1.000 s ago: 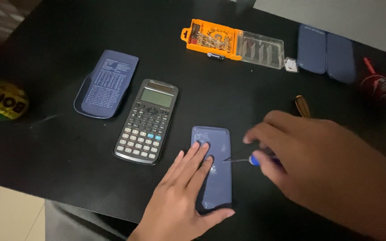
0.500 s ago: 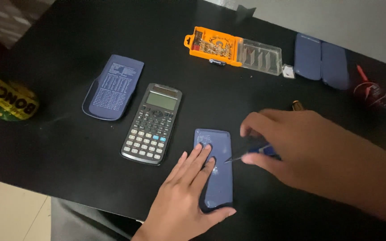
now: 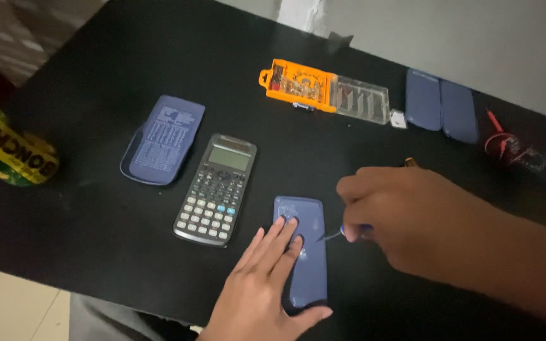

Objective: Screwing small screws into the back of a blue electronic device using a manual screwdriver on a repair bench.

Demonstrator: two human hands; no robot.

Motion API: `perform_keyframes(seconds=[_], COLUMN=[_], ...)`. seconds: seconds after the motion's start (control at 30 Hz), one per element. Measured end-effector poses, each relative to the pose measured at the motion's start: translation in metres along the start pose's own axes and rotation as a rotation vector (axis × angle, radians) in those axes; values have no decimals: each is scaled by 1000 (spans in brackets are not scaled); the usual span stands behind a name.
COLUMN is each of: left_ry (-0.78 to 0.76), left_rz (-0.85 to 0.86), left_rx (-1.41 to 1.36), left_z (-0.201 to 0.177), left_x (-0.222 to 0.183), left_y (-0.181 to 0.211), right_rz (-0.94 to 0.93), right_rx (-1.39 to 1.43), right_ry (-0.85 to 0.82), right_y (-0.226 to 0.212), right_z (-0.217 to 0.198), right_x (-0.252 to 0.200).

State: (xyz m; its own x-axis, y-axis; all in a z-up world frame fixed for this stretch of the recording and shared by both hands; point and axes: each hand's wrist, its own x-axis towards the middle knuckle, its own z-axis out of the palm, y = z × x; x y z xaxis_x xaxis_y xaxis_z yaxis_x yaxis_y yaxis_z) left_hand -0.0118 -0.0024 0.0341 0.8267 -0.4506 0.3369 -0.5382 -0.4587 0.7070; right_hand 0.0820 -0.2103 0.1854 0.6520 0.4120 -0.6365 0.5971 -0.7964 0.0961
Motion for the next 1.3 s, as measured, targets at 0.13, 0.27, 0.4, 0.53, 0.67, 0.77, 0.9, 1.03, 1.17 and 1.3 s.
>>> perform_keyframes(seconds=[0.13, 0.27, 0.4, 0.53, 0.67, 0.77, 0.9, 1.03, 1.17, 1.3], left_ry=[-40, 124, 148, 278, 154, 61, -118, -242, -250, -240], left_rz=[-55, -49, 88, 86, 43, -31, -195, -145, -42, -22], left_rx=[-11, -38, -491, -534, -628, -714, -695, -702, -754, -780], left_z=[7, 3, 12, 18, -7, -14, -24, -41, -40, -40], left_x=[6, 29, 48, 59, 72, 77, 86, 93, 98, 102], left_y=[-1, 20, 16, 11, 20, 22, 21, 16, 14, 10], right_rz=[-101, -142, -45, -302, 0, 378, 379, 381, 335, 402], right_rx=[-56, -65, 78, 2, 141, 45, -105, 97, 227, 172], right_ry=[155, 187, 165, 554, 546, 167, 296, 138, 51, 109], right_y=[-3, -9, -33, -31, -28, -40, -20, -29, -30, -40], right_z=[-2, 2, -17, -3, -4, -27, 20, -13, -20, -26], right_x=[-1, -2, -9, -15, -22, -26, -13, -17, -20, -32])
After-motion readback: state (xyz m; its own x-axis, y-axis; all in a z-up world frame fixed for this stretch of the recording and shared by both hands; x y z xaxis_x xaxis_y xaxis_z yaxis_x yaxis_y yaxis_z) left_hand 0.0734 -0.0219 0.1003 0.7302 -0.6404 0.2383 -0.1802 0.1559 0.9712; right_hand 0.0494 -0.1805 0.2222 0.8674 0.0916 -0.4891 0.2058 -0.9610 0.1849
